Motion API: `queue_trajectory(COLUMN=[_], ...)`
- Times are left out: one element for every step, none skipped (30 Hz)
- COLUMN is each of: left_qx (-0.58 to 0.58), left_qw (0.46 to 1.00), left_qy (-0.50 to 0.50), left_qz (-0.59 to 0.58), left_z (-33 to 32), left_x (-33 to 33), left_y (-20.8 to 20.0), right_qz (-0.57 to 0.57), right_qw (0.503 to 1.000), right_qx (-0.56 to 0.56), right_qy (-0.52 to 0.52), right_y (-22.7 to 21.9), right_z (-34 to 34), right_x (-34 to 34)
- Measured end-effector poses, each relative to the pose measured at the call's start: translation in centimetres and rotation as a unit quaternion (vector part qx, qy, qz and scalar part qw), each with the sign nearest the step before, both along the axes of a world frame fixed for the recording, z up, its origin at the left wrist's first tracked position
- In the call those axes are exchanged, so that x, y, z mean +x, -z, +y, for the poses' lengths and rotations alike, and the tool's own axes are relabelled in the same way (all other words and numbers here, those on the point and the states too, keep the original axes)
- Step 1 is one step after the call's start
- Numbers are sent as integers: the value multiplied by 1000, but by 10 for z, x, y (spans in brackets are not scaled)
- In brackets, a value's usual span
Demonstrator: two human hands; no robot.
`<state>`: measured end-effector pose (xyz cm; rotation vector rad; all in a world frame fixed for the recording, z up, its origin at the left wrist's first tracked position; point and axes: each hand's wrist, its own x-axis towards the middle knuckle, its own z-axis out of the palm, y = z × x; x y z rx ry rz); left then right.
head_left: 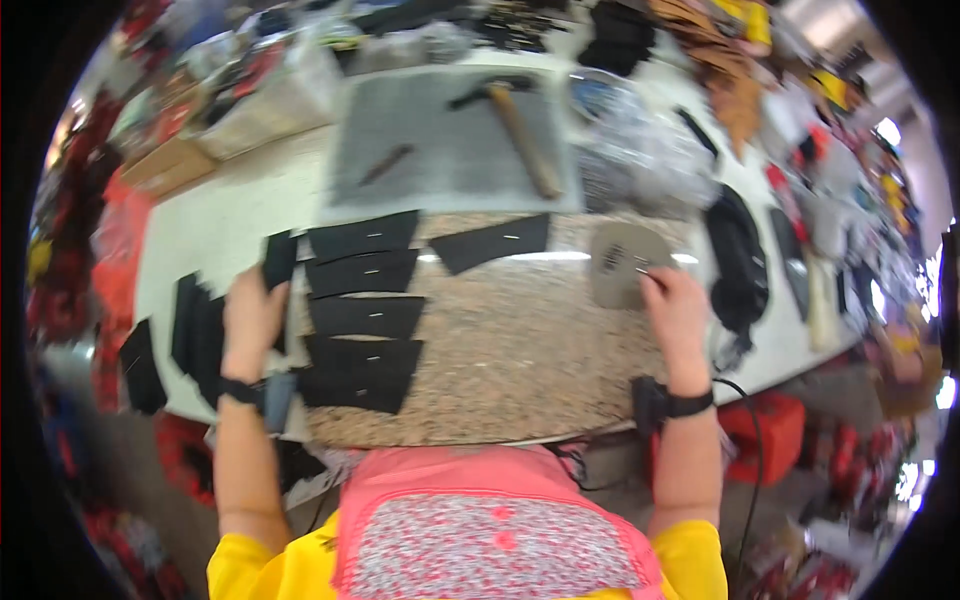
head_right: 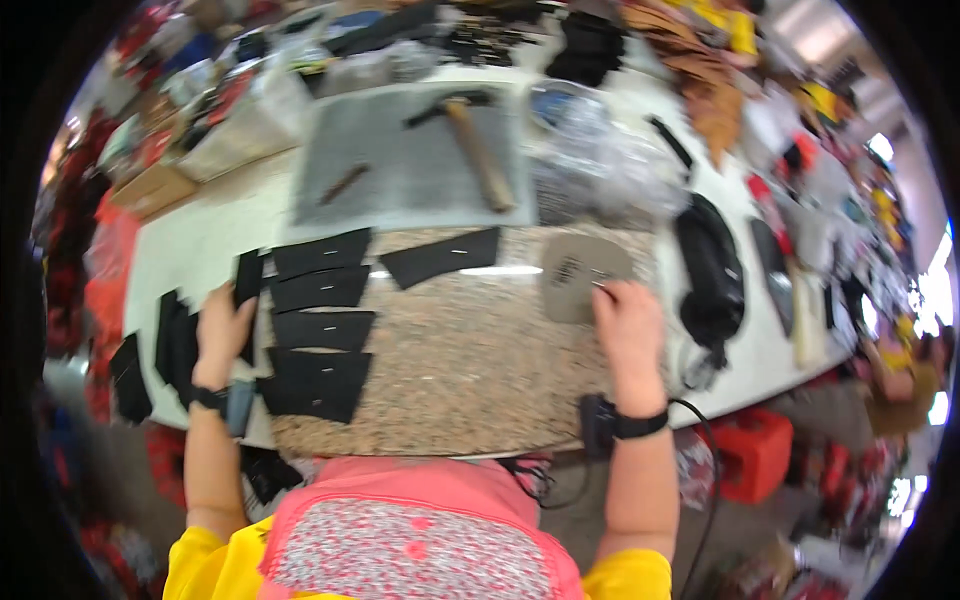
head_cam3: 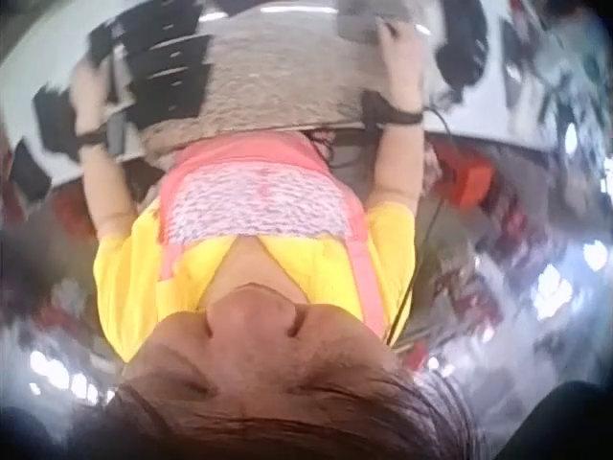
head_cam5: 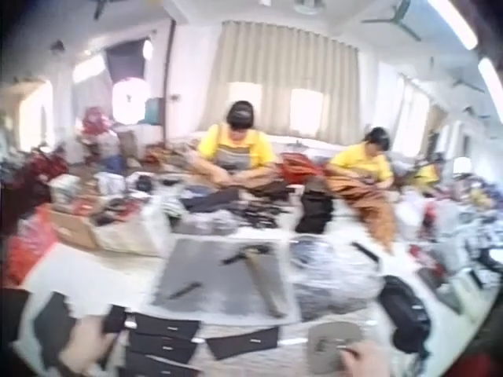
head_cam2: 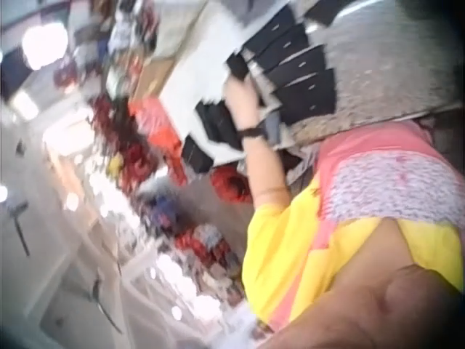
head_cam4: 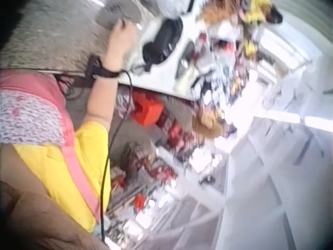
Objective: Attaching small metal rivets to black leather shoe pieces using a hammer and a punch tool.
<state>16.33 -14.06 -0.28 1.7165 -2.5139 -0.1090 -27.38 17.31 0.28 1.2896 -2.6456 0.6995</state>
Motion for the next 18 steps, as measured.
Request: queue_trajectory(left_qx=[-35, -41, -46, -57, -70, -67, -96, -114, -133, -182, -103, -6, 87, 182, 268, 311, 351, 420], left_qw=[999, 999, 999, 998, 997, 997, 995, 993, 990, 979, 982, 962, 922, 861, 781, 759, 753, 730], left_qy=[11, 6, -4, 0, 1, -27, -11, 2, 9, 50, 10, -20, -55, -35, -13, -42, -10, -12], left_qz=[5, 13, 21, 16, 9, 3, 0, 19, 36, 72, 160, 270, 373, 474, 564, 571, 557, 539], left_z=[-19, -20, -21, -20, -17, -13, -12, -16, -18, -12, -6, 4, 16, 41, 66, 81, 95, 110], left_x=[42, 46, 44, 35, 24, 15, 14, 21, 30, 24, 16, 12, 9, -17, -42, -47, -60, -73], left_y=[28, 31, 29, 31, 30, 25, 23, 23, 24, 11, -4, -19, -31, -47, -62, -53, -43, -47], right_qz=[-46, -86, -89, -83, -80, -76, -42, -10, -6, 5, 15, 18, 15, 21, 26, 21, 18, 10], right_qw=[998, 996, 995, 995, 995, 995, 998, 999, 999, 999, 998, 998, 998, 999, 999, 999, 999, 1000], right_qx=[-37, -23, -47, -41, -35, -31, -7, 16, 18, 37, 55, 55, 58, 46, 31, 28, 26, 17], right_qy=[-8, -4, -23, -38, -55, -49, -42, -36, -35, -3, 29, 19, 13, 17, 20, 15, 14, 4], right_y=[-16, -32, -41, -43, -44, -39, -30, -21, -9, 2, 12, 16, 18, 19, 20, 20, 20, 17], right_z=[-17, -22, -25, -26, -28, -34, -34, -34, -36, -32, -27, -26, -27, -27, -31, -35, -35, -39], right_x=[10, 13, 16, 17, 17, 16, 11, 7, 3, -3, -9, -11, -9, -8, -7, -6, -7, -4])
